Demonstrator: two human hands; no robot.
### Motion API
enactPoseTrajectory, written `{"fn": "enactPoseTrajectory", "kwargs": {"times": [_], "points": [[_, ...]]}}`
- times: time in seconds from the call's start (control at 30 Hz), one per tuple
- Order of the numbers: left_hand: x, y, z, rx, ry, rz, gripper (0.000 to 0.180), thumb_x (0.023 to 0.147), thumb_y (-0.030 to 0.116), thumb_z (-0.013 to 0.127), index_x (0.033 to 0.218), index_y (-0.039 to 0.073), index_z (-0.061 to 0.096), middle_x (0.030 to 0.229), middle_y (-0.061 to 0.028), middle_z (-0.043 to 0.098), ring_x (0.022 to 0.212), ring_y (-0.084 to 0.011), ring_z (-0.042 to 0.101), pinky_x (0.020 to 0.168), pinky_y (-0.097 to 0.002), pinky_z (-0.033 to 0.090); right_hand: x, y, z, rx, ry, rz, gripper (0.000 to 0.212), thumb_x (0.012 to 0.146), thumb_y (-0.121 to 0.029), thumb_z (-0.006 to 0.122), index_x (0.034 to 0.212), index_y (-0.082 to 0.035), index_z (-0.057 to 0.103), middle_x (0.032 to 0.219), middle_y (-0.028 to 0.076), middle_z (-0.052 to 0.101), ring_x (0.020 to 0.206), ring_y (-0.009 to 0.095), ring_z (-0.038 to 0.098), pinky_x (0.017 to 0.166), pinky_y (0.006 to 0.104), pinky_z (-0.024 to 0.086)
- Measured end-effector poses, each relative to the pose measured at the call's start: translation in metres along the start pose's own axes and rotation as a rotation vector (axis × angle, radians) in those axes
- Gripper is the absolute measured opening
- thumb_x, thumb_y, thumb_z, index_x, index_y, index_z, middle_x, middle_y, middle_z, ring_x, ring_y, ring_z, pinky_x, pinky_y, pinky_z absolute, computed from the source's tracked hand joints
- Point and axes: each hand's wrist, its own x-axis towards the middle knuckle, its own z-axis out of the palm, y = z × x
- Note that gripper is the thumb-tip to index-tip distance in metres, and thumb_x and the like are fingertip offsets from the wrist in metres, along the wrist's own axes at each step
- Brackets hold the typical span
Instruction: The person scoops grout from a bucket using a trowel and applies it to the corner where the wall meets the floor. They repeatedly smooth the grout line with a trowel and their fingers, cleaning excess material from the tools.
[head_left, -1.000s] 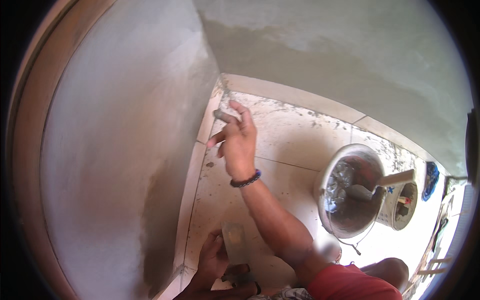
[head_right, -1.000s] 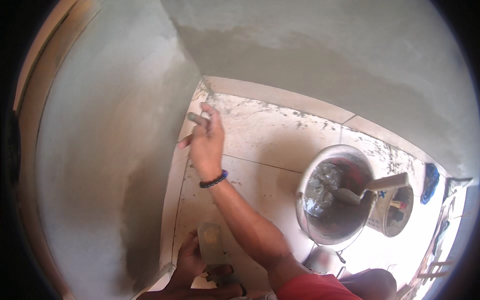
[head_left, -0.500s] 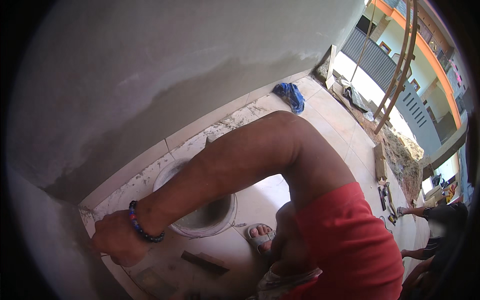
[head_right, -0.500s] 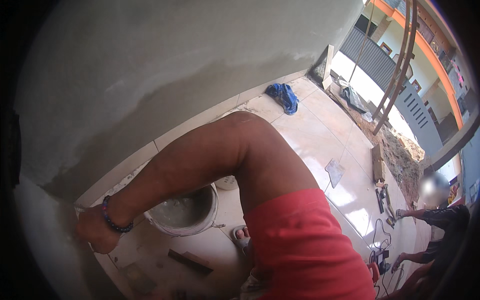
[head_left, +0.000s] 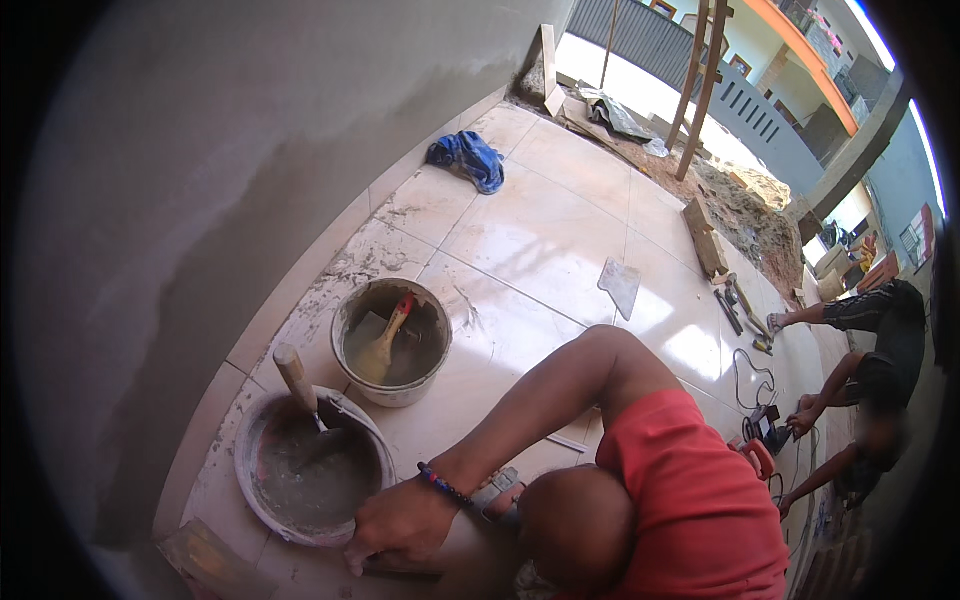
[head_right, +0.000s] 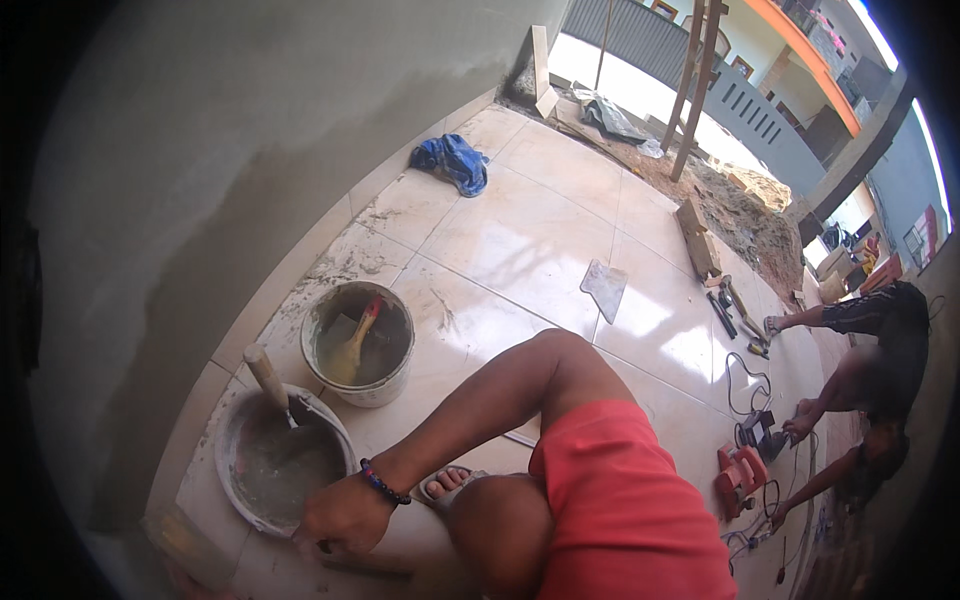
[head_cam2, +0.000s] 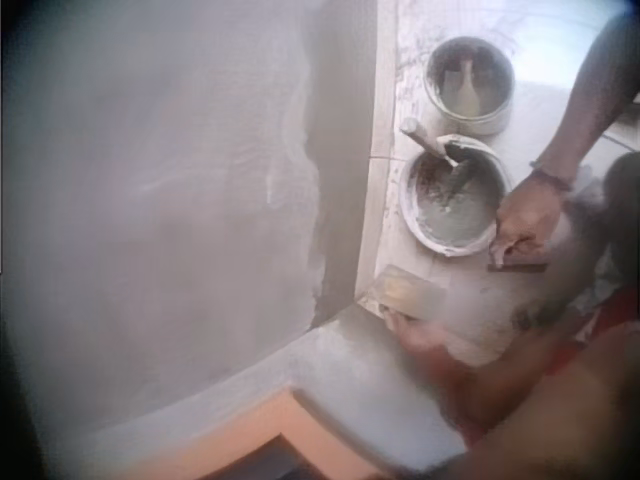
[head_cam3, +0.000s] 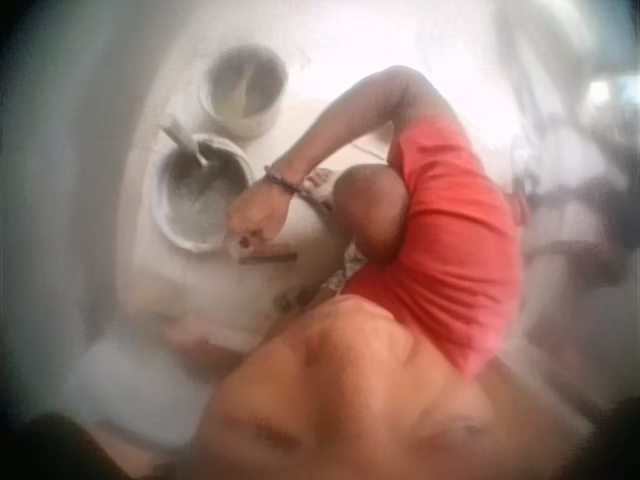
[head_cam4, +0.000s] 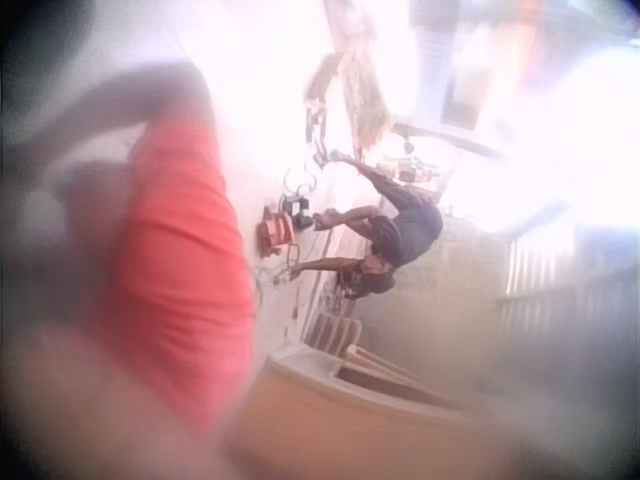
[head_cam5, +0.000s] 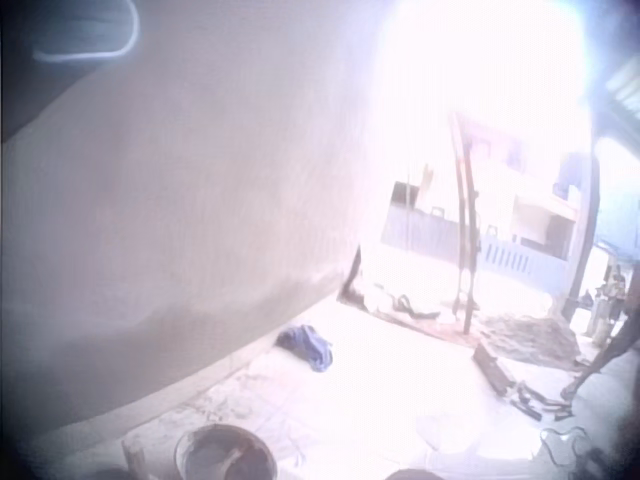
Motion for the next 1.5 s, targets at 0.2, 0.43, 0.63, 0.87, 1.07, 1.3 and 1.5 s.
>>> {"fn": "enactPoseTrajectory", "kwargs": {"times": [0.2,0.43,0.63,0.87,1.07,1.3,1.5], "points": [[0.032,0.054,0.040,0.216,-0.183,-0.011,0.049,0.100,0.032,0.048,0.136,-0.001,0.044,0.129,-0.0209,0.053,0.117,-0.0365,0.052,0.101,-0.0443,0.042,-0.037,0.016,0.033,0.109,0.095,0.062,0.036,0.069,-0.008,0.056,0.104,-0.002,0.063,0.082,0.019,0.067,0.080,0.037,0.065,0.071,0.0441,0.052],[0.092,0.004,0.048,0.442,-0.339,0.412,0.051,0.099,0.032,0.050,0.136,-0.003,0.044,0.130,-0.0220,0.053,0.116,-0.0361,0.053,0.097,-0.0435,0.045,-0.080,-0.008,0.038,0.078,0.276,0.197,0.031,0.072,-0.006,0.054,0.102,-0.002,0.064,0.082,0.016,0.068,0.080,0.035,0.065,0.073,0.0425,0.052],[0.114,-0.060,0.060,0.176,-0.443,0.399,0.050,0.097,0.030,0.052,0.133,-0.003,0.047,0.131,-0.0226,0.053,0.117,-0.0369,0.054,0.097,-0.0444,0.045,-0.101,-0.027,0.049,0.168,0.416,0.317,0.032,0.073,-0.004,0.053,0.103,-0.002,0.063,0.085,0.015,0.069,0.081,0.034,0.066,0.073,0.0415,0.052],[0.134,-0.092,0.056,-0.093,-0.464,0.359,0.048,0.095,0.029,0.056,0.130,-0.003,0.050,0.132,-0.0234,0.052,0.117,-0.0378,0.054,0.097,-0.0455,0.046,-0.099,-0.041,0.052,0.138,0.505,0.316,0.032,0.072,-0.003,0.052,0.102,-0.002,0.063,0.090,0.014,0.069,0.080,0.034,0.065,0.072,0.0405,0.052],[0.142,-0.120,0.016,0.150,-0.463,0.477,0.052,0.093,0.033,0.056,0.129,-0.004,0.051,0.129,-0.0239,0.055,0.118,-0.0389,0.053,0.099,-0.0464,0.043,-0.079,-0.031,0.056,0.276,0.475,0.180,0.031,0.082,-0.003,0.049,0.111,0.000,0.061,0.096,0.023,0.066,0.089,0.036,0.063,0.078,0.0431,0.050],[0.129,-0.122,0.009,0.103,-0.458,0.308,0.055,0.095,0.037,0.052,0.130,-0.006,0.051,0.130,-0.0250,0.054,0.120,-0.0359,0.052,0.101,-0.0420,0.041,-0.074,-0.036,0.062,0.341,0.451,0.169,0.029,0.082,-0.002,0.049,0.108,0.001,0.062,0.097,0.021,0.067,0.088,0.035,0.064,0.077,0.0415,0.051],[0.124,-0.110,0.016,0.068,-0.517,0.320,0.056,0.097,0.038,0.050,0.132,-0.006,0.049,0.132,-0.0257,0.052,0.120,-0.0351,0.052,0.101,-0.0402,0.041,-0.081,-0.037,0.063,0.355,0.490,0.197,0.029,0.082,-0.002,0.050,0.108,0.001,0.062,0.097,0.020,0.068,0.088,0.033,0.065,0.077,0.0404,0.051]]}}
